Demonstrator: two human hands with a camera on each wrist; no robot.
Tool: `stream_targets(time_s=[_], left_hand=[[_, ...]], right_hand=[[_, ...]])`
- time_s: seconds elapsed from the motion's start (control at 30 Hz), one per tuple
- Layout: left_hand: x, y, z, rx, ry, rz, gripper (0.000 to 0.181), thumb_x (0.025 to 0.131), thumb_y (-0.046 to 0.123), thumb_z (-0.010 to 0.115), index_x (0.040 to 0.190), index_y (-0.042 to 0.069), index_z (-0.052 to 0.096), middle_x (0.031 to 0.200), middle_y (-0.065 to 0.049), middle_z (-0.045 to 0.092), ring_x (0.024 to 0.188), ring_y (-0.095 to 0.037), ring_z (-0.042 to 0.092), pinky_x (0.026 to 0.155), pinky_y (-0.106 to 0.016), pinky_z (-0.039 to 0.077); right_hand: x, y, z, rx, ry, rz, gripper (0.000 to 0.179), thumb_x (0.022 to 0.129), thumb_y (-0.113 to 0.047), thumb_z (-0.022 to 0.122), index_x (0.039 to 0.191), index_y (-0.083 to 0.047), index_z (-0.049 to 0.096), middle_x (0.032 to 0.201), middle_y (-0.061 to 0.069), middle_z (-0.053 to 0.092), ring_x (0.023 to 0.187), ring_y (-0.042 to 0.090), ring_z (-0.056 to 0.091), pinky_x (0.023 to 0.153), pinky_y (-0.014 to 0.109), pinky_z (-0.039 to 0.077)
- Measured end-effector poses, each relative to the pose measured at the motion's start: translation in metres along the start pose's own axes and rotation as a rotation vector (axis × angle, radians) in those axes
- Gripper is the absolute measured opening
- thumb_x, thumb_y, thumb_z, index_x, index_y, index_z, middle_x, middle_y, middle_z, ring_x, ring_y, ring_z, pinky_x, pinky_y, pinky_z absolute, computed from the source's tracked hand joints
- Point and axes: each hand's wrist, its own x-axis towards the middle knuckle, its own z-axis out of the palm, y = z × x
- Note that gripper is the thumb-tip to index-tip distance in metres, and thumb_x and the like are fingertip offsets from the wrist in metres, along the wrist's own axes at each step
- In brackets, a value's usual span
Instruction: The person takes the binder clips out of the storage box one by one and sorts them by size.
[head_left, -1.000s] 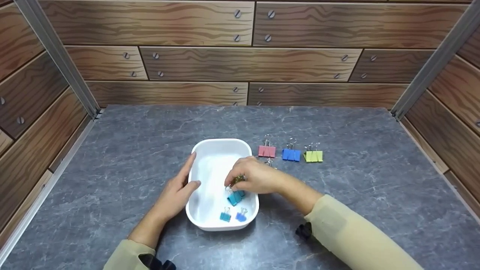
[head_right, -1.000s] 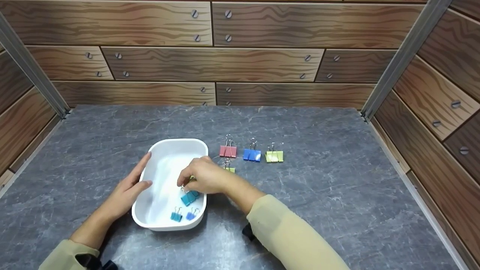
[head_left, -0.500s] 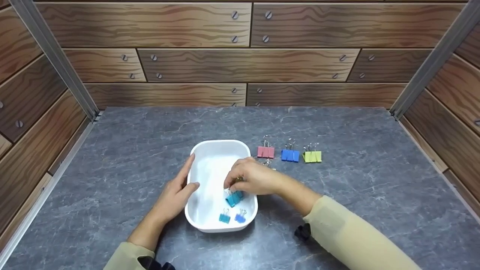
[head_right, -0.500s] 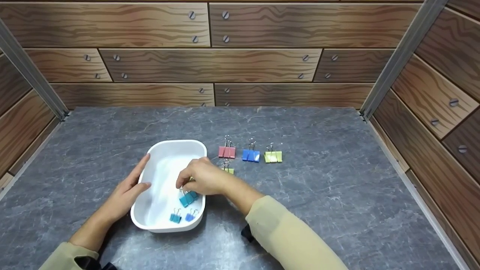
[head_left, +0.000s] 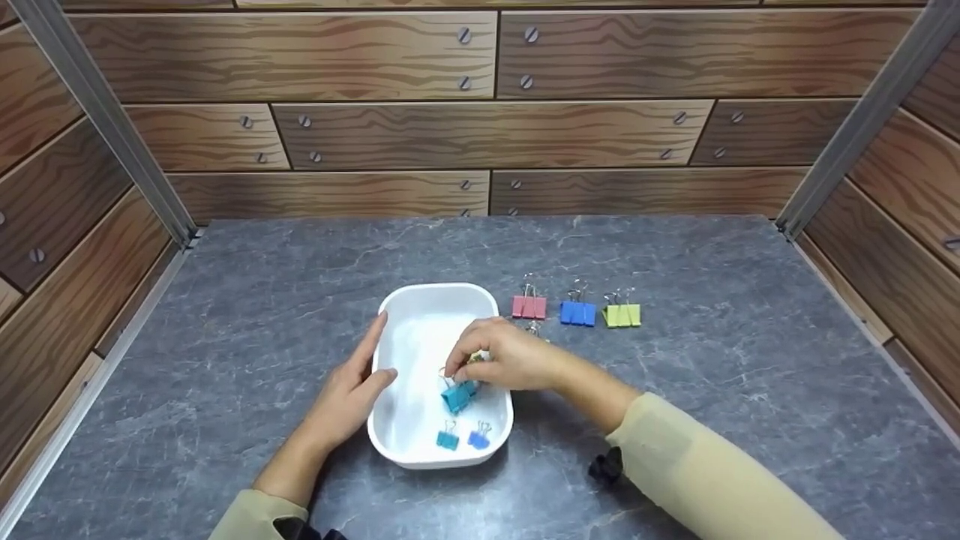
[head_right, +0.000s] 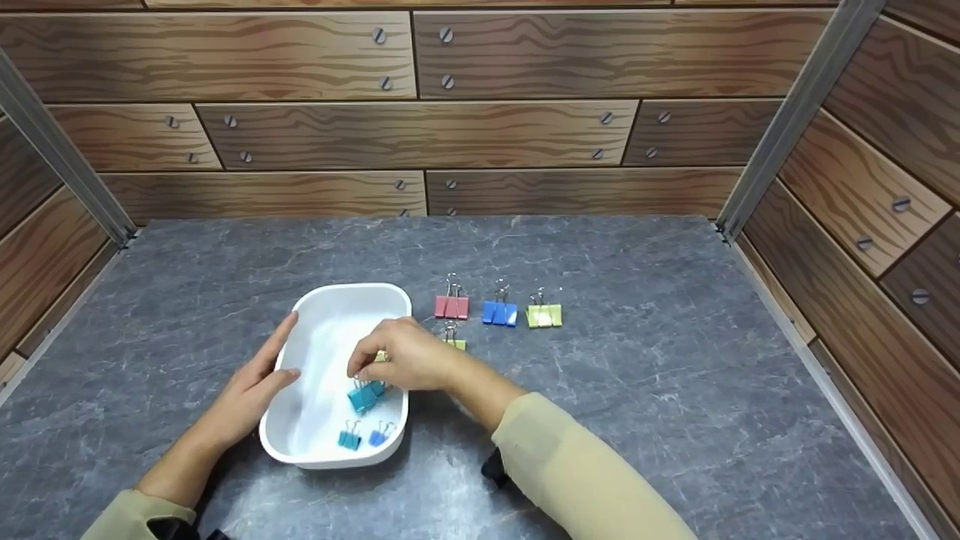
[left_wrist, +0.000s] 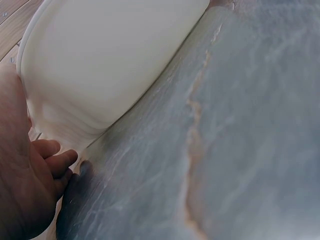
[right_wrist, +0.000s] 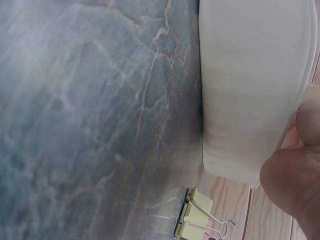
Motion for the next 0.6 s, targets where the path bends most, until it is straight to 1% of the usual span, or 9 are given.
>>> stream_targets(time_s=[0.07,0.17,0.27,0.33,0.4,0.5,0.6], left_hand=[[-0.001,0.0,0.0,-0.001,0.003,0.0,0.071,0.096,0.02,0.056,0.154,0.042,0.022,0.155,0.006,0.03,0.134,-0.019,0.041,0.099,-0.045,0.044],[-0.001,0.001,0.0,-0.008,0.007,0.005,0.07,0.096,0.02,0.056,0.154,0.041,0.022,0.155,0.003,0.032,0.132,-0.019,0.044,0.096,-0.043,0.046],[-0.002,0.0,0.0,-0.015,0.011,0.005,0.07,0.096,0.02,0.056,0.154,0.042,0.023,0.154,0.001,0.034,0.13,-0.019,0.046,0.094,-0.042,0.048],[-0.002,0.0,-0.001,-0.014,0.011,0.001,0.07,0.096,0.02,0.056,0.153,0.042,0.023,0.154,0.003,0.032,0.131,-0.019,0.044,0.095,-0.042,0.047],[-0.002,0.0,0.0,-0.008,0.013,-0.002,0.069,0.096,0.021,0.056,0.153,0.043,0.023,0.155,0.004,0.031,0.132,-0.018,0.043,0.096,-0.042,0.046],[-0.002,0.001,0.0,-0.003,0.013,-0.001,0.069,0.096,0.021,0.056,0.153,0.043,0.023,0.155,0.005,0.03,0.133,-0.018,0.042,0.098,-0.043,0.044],[-0.002,0.001,0.0,0.004,0.02,0.001,0.07,0.096,0.021,0.057,0.153,0.044,0.024,0.155,0.006,0.03,0.133,-0.018,0.042,0.099,-0.043,0.044]], right_hand=[[-0.001,0.0,0.0,0.051,0.014,0.028,0.008,0.089,-0.019,0.072,0.094,-0.018,0.078,0.093,-0.013,0.067,0.091,0.007,0.058,0.082,0.034,0.049],[-0.001,-0.001,-0.001,0.149,0.045,0.076,0.008,0.09,-0.02,0.071,0.094,-0.018,0.077,0.095,-0.011,0.066,0.088,0.013,0.059,0.076,0.035,0.051],[0.0,-0.003,-0.002,0.254,0.074,0.124,0.009,0.091,-0.02,0.07,0.096,-0.016,0.077,0.095,-0.009,0.068,0.08,0.018,0.06,0.07,0.033,0.051],[0.001,-0.004,-0.004,0.303,0.097,0.14,0.011,0.091,-0.02,0.069,0.097,-0.014,0.076,0.095,-0.008,0.07,0.081,0.018,0.062,0.074,0.032,0.051],[0.001,-0.007,-0.008,0.324,0.122,0.146,0.013,0.092,-0.02,0.069,0.099,-0.012,0.076,0.096,-0.006,0.072,0.085,0.017,0.063,0.078,0.032,0.051],[0.001,-0.01,-0.014,0.341,0.159,0.142,0.015,0.092,-0.017,0.068,0.101,-0.009,0.075,0.097,-0.003,0.072,0.095,0.014,0.061,0.086,0.036,0.048],[-0.001,-0.011,-0.019,0.346,0.172,0.142,0.014,0.092,-0.017,0.068,0.102,-0.01,0.075,0.098,-0.002,0.072,0.097,0.014,0.061,0.087,0.037,0.048]])
